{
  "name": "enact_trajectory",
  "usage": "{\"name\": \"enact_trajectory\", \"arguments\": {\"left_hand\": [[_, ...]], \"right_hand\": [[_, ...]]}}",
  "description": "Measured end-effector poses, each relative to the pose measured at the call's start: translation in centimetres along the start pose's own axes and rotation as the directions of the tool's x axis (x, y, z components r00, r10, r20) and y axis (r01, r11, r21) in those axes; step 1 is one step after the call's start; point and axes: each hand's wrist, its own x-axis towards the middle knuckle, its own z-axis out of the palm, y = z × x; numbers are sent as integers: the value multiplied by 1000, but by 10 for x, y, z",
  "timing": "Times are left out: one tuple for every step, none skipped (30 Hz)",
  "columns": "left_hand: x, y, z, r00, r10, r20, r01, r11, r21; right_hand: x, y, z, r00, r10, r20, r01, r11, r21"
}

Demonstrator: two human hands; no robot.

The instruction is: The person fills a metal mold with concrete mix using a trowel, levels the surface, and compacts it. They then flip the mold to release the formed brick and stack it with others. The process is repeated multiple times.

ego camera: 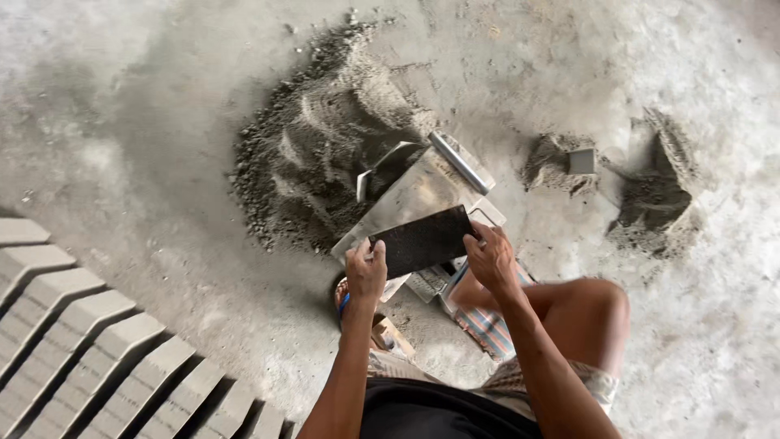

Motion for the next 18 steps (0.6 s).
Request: {"name": "enact_trajectory", "arguments": {"left_hand": [[-2,14,4,1000,-3,14,3,1000,1],[0,31,9,1000,-9,12,9,1000,6],[4,48,16,1000,-16,10,16,1000,12],[13,48,33,1000,-23,10,23,1000,9],[24,47,52,999,-32,11,32,999,10],[31,42,72,998,-60,0,60,998,6],[42,30,91,996,-86,-11,86,996,-3],[52,21,118,993,-114,-41,112,993,-36],[65,10,145,987,-142,-72,137,988,-71],[70,10,163,964,-224,-145,205,970,-133],[76,7,182,948,-271,-165,246,957,-153],[82,-7,203,925,-328,-191,295,939,-178],[94,-11,231,872,-418,-256,357,899,-254],[96,-24,245,852,-460,-249,392,877,-279],[97,-35,261,831,-500,-242,424,853,-305],[95,-44,273,814,-534,-231,463,834,-299],[93,-53,284,803,-541,-249,466,831,-304],[120,-63,286,807,-508,-300,423,853,-306]], "right_hand": [[11,6,-4,1000,13,-4,-13,1000,-5],[28,10,-9,999,29,-30,-30,999,-37],[46,16,-13,997,44,-57,-48,997,-68],[62,22,-19,998,45,-52,-48,996,-74],[79,30,-23,998,37,-43,-41,995,-89],[97,39,-26,1000,23,-13,-24,993,-113],[106,47,-23,1000,17,12,-16,992,-126],[129,53,-24,998,-28,53,36,988,-150],[153,60,-22,993,-73,95,88,981,-171],[177,67,-16,972,-137,190,175,963,-203],[200,76,-6,960,-92,264,173,937,-304],[222,91,12,941,-49,335,192,893,-407],[266,130,36,895,-101,435,301,855,-422],[285,175,66,866,-303,399,422,870,-254],[302,222,93,815,-479,327,528,846,-76],[297,224,94,815,-452,361,510,856,-80],[293,224,96,820,-369,438,438,897,-63],[308,210,116,814,-327,481,384,923,-23]]}}
